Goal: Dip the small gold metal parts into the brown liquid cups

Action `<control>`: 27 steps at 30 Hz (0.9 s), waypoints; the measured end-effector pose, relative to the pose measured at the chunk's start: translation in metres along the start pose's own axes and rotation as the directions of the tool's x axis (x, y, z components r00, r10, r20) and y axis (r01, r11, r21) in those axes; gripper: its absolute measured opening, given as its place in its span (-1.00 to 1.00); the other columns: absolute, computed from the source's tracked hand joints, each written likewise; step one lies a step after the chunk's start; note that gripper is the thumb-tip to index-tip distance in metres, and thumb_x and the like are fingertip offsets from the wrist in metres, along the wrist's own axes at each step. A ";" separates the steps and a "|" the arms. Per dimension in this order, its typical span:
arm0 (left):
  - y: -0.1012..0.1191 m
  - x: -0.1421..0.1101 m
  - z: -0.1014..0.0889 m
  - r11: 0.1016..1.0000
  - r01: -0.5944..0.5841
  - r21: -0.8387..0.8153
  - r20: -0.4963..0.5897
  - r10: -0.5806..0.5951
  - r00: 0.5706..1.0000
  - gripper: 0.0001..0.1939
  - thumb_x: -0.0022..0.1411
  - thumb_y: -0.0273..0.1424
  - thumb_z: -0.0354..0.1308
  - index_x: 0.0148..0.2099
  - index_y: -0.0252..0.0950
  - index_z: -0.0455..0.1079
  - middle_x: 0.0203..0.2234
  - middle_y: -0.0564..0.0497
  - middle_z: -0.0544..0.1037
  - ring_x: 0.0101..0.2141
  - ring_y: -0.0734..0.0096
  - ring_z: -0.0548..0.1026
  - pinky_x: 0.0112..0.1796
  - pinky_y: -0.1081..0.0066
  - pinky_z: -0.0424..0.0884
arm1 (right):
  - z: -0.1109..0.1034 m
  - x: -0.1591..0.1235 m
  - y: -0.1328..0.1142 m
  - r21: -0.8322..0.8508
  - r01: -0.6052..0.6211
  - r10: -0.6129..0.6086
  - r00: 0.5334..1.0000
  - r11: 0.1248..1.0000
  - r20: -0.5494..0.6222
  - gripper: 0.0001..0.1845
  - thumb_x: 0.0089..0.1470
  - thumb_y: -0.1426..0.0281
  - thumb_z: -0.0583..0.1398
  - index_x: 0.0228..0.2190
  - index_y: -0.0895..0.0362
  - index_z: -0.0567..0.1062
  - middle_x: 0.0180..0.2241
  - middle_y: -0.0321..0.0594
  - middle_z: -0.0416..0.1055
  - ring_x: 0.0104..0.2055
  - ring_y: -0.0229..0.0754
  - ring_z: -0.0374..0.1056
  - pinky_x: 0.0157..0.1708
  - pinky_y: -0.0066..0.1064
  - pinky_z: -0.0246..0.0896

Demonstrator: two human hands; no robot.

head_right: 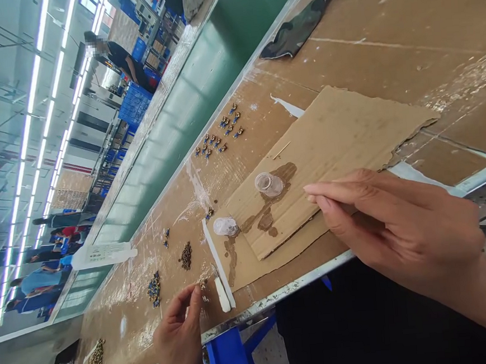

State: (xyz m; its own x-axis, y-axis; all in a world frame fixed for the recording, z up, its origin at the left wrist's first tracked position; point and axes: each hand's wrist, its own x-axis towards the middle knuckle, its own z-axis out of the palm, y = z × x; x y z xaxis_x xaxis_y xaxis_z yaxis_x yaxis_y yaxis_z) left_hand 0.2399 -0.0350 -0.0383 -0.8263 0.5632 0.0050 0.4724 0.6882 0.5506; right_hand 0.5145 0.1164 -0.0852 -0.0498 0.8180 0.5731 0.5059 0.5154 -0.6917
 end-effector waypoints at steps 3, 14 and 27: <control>0.002 -0.001 0.001 1.000 0.004 0.014 0.007 -0.004 1.000 -0.58 -0.07 -0.02 0.21 -0.30 -0.26 0.51 -0.37 -0.02 0.59 -0.28 0.23 0.50 -0.17 0.30 0.35 | 0.000 -0.001 0.000 -0.012 -0.021 0.021 1.000 1.000 0.002 -0.87 0.14 0.34 0.15 -0.27 0.00 0.50 -0.36 -0.33 0.52 -0.39 -0.34 0.44 -0.48 -0.48 0.29; 0.002 0.003 0.000 0.998 -0.018 0.059 -0.002 0.018 1.000 -0.57 -0.10 -0.02 0.21 -0.33 -0.25 0.52 -0.40 -0.03 0.60 -0.31 0.22 0.52 -0.21 0.30 0.37 | 0.000 -0.001 0.001 -0.023 0.004 -0.004 1.000 1.000 -0.004 -0.88 0.13 0.35 0.15 -0.28 -0.02 0.49 -0.37 -0.37 0.53 -0.31 -0.33 0.45 -0.42 -0.46 0.32; 0.015 0.012 -0.006 0.918 -0.321 0.234 0.125 0.299 0.946 -0.70 0.04 -0.11 0.15 -0.37 -0.22 0.52 -0.49 -0.03 0.59 -0.42 0.24 0.53 -0.31 0.31 0.42 | -0.001 0.001 -0.002 -0.023 0.014 -0.014 1.000 1.000 0.008 -0.86 0.13 0.38 0.15 -0.27 0.02 0.50 -0.36 -0.34 0.52 -0.34 -0.31 0.44 -0.44 -0.46 0.32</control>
State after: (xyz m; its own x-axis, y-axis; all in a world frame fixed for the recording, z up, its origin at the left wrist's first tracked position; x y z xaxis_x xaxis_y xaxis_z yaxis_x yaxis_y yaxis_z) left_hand 0.2349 -0.0205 -0.0256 -0.6024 0.7955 0.0648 0.7702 0.5581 0.3088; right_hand 0.5147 0.1162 -0.0829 -0.0640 0.8128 0.5791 0.5246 0.5210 -0.6733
